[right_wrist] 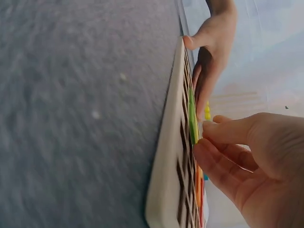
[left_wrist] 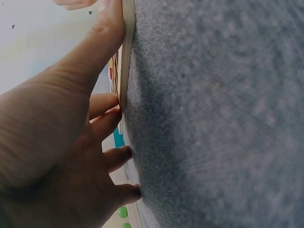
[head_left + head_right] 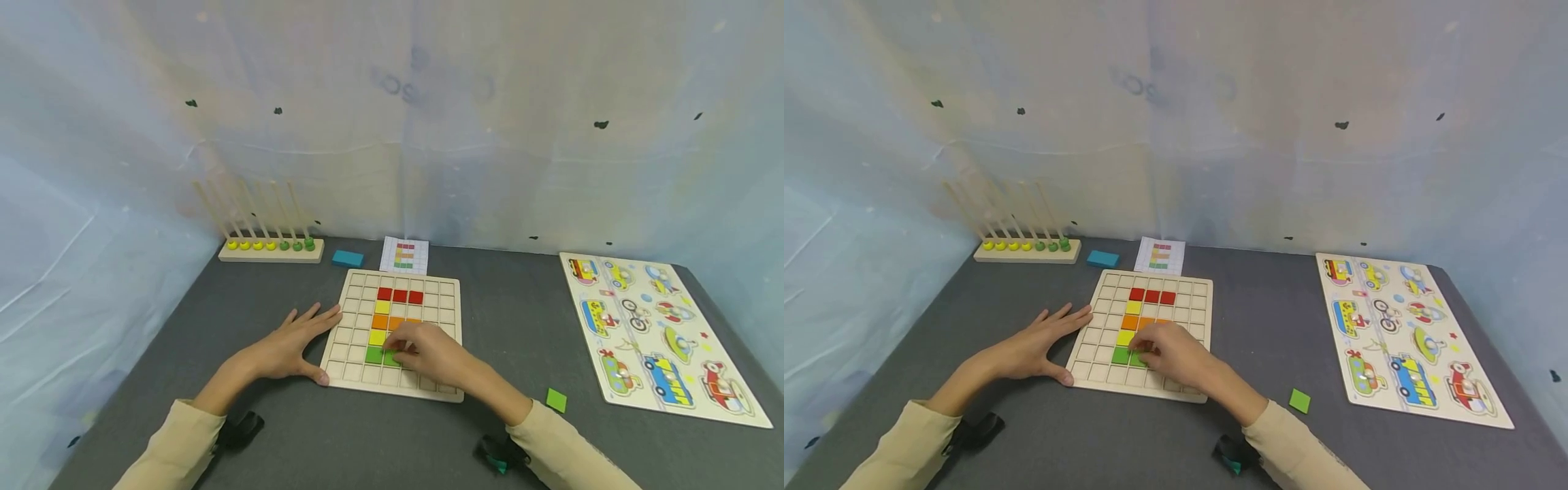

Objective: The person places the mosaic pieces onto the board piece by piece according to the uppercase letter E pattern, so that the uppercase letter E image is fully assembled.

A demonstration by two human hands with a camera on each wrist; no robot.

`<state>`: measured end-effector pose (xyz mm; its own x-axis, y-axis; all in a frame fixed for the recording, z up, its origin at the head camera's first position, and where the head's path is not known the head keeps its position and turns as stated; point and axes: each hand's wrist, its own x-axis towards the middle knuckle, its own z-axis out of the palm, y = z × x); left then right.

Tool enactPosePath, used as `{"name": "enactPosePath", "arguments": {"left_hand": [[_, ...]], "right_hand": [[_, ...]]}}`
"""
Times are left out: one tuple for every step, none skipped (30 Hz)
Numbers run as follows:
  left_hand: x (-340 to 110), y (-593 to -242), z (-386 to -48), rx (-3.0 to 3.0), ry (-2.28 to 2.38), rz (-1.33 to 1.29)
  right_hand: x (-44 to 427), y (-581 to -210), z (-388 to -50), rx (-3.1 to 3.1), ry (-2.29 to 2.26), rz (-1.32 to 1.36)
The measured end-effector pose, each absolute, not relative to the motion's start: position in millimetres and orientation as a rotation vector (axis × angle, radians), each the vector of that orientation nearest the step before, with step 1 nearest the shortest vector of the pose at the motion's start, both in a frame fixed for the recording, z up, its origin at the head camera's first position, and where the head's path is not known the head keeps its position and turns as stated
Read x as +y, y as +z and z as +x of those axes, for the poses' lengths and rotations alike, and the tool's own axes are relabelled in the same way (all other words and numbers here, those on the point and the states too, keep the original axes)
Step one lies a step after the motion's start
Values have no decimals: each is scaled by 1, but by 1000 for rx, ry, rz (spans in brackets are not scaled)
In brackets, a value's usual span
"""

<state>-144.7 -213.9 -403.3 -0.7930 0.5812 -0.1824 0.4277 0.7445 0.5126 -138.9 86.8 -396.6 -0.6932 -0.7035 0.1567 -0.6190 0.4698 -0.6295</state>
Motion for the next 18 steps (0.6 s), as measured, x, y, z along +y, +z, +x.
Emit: {"name": "enactPosePath", "arguments": {"left_hand": [[-213, -403, -145, 2615, 650, 783], [-213, -403, -146, 2617, 648, 784], [-213, -403, -146, 2618, 649, 784], [-213, -403, -146, 2617, 648, 786], [-213, -403, -146, 2618, 646, 789], [-212, -403, -146, 2617, 649, 788], [-212, -403, -146, 2617, 650, 789], [-212, -403, -146, 2617, 653, 788], [-212, -403, -146, 2617, 656, 787], [-212, -403, -147, 2618, 658, 787], [-211, -403, -147, 2617, 658, 787], [-211, -403, -147, 2617, 657, 786], [-211, -403, -147, 2616, 657, 786], [-211, -403, -147, 2614, 660, 784], [-211, -403, -146, 2612, 662, 781], [-212, -403, -146, 2610, 665, 779], [-212, -403, -146, 2608, 667, 775], [-213, -403, -145, 2606, 668, 770]], "right_hand": [[89, -394, -140, 2583, -1020, -1180], [91, -392, -141, 2582, -1015, -1192], [94, -389, -142, 2580, -1006, -1201], [97, -388, -141, 2581, -996, -1202], [101, -386, -141, 2578, -990, -1201], [105, -384, -140, 2578, -982, -1200], [110, -382, -139, 2580, -978, -1199], [115, -380, -138, 2583, -975, -1200], [121, -378, -137, 2586, -972, -1190], [127, -377, -136, 2589, -970, -1176], [133, -376, -134, 2590, -969, -1163], [140, -376, -133, 2595, -965, -1148], [147, -376, -131, 2603, -959, -1133], [154, -376, -129, 2608, -953, -1111], [162, -377, -127, 2613, -944, -1086], [169, -377, -125, 2621, -930, -1069], [177, -377, -123, 2630, -915, -1051], [184, -377, -121, 2636, -901, -1037]]}}
